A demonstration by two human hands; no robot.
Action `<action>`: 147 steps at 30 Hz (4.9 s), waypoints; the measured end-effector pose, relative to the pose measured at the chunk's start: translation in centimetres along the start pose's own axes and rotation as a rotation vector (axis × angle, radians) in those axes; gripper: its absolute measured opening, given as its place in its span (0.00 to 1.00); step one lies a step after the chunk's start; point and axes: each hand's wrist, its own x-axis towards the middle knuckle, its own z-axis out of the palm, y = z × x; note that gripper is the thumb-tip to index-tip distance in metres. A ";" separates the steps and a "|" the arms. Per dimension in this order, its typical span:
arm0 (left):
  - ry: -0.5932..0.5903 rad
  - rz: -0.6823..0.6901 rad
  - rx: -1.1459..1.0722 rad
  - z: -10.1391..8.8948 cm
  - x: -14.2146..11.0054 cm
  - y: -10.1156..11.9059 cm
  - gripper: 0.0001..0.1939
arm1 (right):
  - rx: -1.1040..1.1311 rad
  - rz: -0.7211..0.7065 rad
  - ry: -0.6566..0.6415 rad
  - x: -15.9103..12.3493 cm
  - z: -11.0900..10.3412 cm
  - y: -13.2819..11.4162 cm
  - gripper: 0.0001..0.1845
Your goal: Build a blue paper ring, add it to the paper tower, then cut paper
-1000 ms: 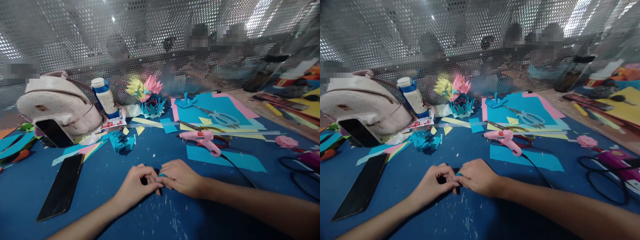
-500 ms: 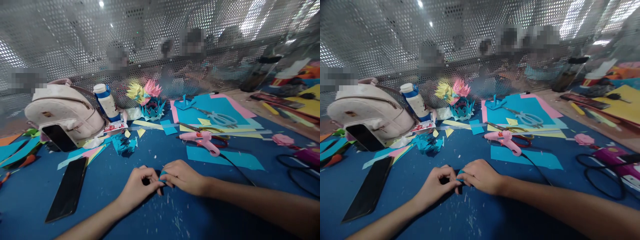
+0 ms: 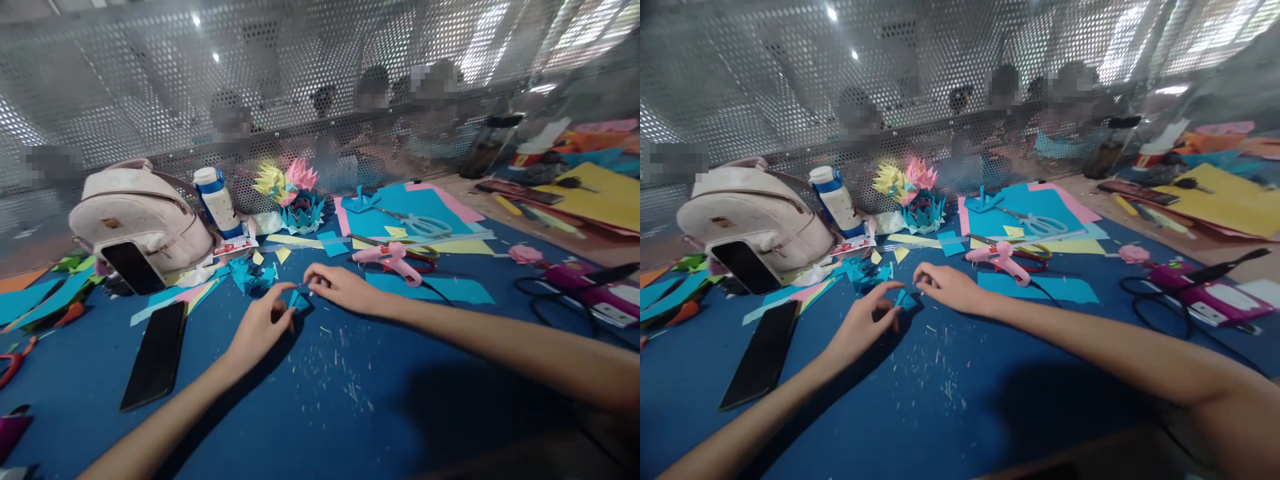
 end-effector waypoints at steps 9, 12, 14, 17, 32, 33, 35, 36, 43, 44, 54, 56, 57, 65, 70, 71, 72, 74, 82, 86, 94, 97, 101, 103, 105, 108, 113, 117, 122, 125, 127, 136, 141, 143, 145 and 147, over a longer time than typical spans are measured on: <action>-0.061 0.008 0.495 -2.7 -0.6 0.5 0.17 | -0.558 -0.192 -0.014 11.1 1.0 0.6 0.13; -0.080 -0.009 0.514 -3.5 -0.9 1.0 0.15 | -0.605 -0.204 -0.015 12.3 1.4 0.7 0.13; -0.087 -0.010 0.522 -4.0 -1.0 1.3 0.14 | -0.613 -0.213 -0.014 12.3 1.1 0.9 0.13; -0.083 -0.012 0.536 -4.6 -1.1 1.5 0.11 | -0.587 -0.232 -0.022 11.1 0.0 1.0 0.12; 0.052 0.119 -0.273 -1.5 -0.8 3.0 0.07 | 0.450 -0.072 -0.193 -2.9 -3.4 -4.5 0.08; 0.026 0.065 -0.341 -1.1 -0.8 3.2 0.07 | 0.487 -0.053 -0.199 -3.3 -3.3 -4.3 0.08; -0.010 -0.017 -0.464 -0.4 -0.8 3.5 0.09 | 0.529 -0.035 -0.205 -3.9 -3.0 -3.9 0.09; -0.021 -0.041 -0.513 -0.1 -0.7 3.6 0.10 | 0.537 -0.032 -0.204 -4.2 -2.9 -3.7 0.09; -0.057 -0.067 -0.556 1.3 -0.8 3.5 0.10 | 0.536 -0.006 -0.202 -5.4 -2.9 -3.7 0.07; -0.041 -0.044 -0.513 1.4 -0.9 3.5 0.10 | 0.525 -0.006 -0.194 -5.5 -3.0 -3.7 0.07; 0.116 0.685 0.272 2.2 -2.7 1.9 0.06 | 0.062 -0.384 -0.034 -6.6 -1.9 -2.3 0.05; 0.095 0.771 0.394 2.5 -2.8 1.4 0.08 | -0.008 -0.445 -0.053 -6.7 -1.5 -1.8 0.07; 0.087 0.801 0.441 2.7 -2.9 1.2 0.09 | -0.039 -0.474 -0.061 -6.7 -1.4 -1.6 0.08; 0.029 0.869 0.630 2.7 -3.6 -0.1 0.11 | -0.159 -0.637 -0.117 -6.2 -1.1 -0.2 0.13; 0.027 0.887 0.682 2.5 -4.1 0.1 0.14 | -0.157 -0.681 -0.111 -5.9 -0.8 0.5 0.12; 0.031 0.894 0.679 2.5 -4.1 0.2 0.15 | -0.145 -0.682 -0.112 -5.8 -0.6 0.7 0.11; 0.035 0.900 0.670 2.5 -4.1 0.2 0.15 | -0.130 -0.680 -0.114 -5.8 -0.4 0.9 0.11; 0.034 0.897 0.647 2.5 -4.0 0.2 0.15 | -0.092 -0.671 -0.116 -5.7 -0.1 1.4 0.10; -0.059 0.788 0.628 3.0 -4.1 -0.9 0.14 | -0.053 -0.615 -0.096 -5.8 -0.1 2.2 0.09; -0.067 0.793 0.627 2.7 -4.0 -0.6 0.16 | -0.006 -0.570 -0.145 -5.7 -0.3 2.4 0.08; -0.037 0.724 0.661 3.4 -5.0 -0.2 0.15 | 0.050 -0.479 -0.187 -5.5 -0.2 2.5 0.10; -0.046 0.706 0.652 3.6 -5.3 -0.2 0.15 | 0.058 -0.459 -0.199 -5.4 -0.1 2.3 0.11; -0.054 0.687 0.668 3.6 -5.4 -0.4 0.16 | 0.040 -0.453 -0.198 -5.5 0.0 2.2 0.10; -0.075 0.677 0.680 3.6 -5.5 -0.5 0.17 | 0.033 -0.459 -0.190 -5.5 0.0 2.3 0.10; -0.097 0.671 0.679 3.6 -5.4 -0.6 0.19 | 0.030 -0.466 -0.181 -5.6 0.0 2.3 0.09; -0.106 0.675 0.650 3.5 -5.4 -0.5 0.19 | 0.042 -0.464 -0.165 -5.6 0.0 2.3 0.09; -0.073 0.704 0.600 3.3 -5.3 -0.3 0.17 | -0.009 -0.435 -0.139 -5.8 0.2 2.3 0.14; 0.024 0.727 0.533 3.2 -5.2 -0.2 0.17 | -0.053 -0.500 -0.105 -5.9 0.2 2.5 0.10; 0.105 0.652 0.499 2.9 -4.9 -0.1 0.14 | -0.066 -0.511 -0.091 -6.0 0.2 2.6 0.10; 0.097 0.653 0.503 2.8 -4.9 -0.1 0.15 | -0.075 -0.510 -0.101 -6.0 0.2 2.6 0.10; 0.090 0.689 0.510 2.8 -4.8 -0.2 0.15 | -0.073 -0.514 -0.103 -5.9 0.2 2.7 0.10; 0.000 0.746 0.512 2.9 -4.2 -0.1 0.16 | 0.011 -0.498 -0.114 -5.6 0.3 2.5 0.10; -0.073 0.712 0.559 3.4 -4.3 0.5 0.15 | 0.114 -0.465 -0.136 -5.4 0.3 2.1 0.09; -0.075 0.709 0.566 3.4 -4.3 0.7 0.16 | 0.130 -0.451 -0.145 -5.4 0.4 2.1 0.09; -0.058 0.709 0.585 3.4 -4.5 0.8 0.16 | 0.136 -0.433 -0.152 -5.3 0.6 2.1 0.09; -0.050 0.704 0.618 3.4 -4.6 0.8 0.17 | 0.137 -0.422 -0.156 -5.3 0.7 2.2 0.09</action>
